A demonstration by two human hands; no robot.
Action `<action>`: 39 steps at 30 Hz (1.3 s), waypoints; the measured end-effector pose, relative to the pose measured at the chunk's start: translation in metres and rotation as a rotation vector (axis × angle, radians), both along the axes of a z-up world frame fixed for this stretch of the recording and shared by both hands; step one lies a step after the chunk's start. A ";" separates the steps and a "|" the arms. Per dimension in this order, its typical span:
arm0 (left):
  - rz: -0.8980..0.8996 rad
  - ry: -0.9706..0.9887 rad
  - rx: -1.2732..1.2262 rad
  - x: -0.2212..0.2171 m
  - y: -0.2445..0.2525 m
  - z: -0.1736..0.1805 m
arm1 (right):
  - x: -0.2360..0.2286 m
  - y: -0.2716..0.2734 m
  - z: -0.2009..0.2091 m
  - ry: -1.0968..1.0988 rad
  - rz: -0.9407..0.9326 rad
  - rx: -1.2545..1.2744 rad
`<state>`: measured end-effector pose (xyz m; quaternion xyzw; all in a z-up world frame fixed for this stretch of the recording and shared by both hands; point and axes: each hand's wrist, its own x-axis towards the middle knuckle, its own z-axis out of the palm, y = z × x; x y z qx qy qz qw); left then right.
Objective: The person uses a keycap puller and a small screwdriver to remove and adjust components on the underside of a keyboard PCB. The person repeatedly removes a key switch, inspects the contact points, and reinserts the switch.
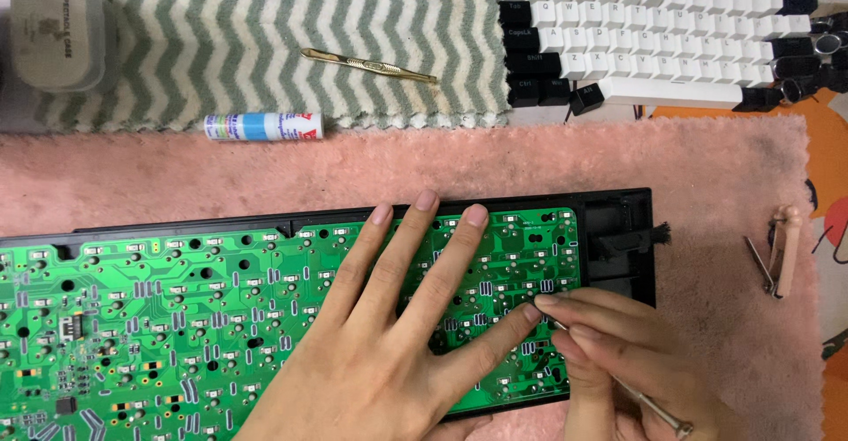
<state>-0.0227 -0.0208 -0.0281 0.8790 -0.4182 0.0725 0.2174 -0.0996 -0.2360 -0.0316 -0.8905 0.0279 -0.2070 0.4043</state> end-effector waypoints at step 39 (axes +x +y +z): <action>-0.067 -0.006 0.148 0.003 0.006 0.010 | 0.019 -0.028 0.028 0.176 0.018 0.372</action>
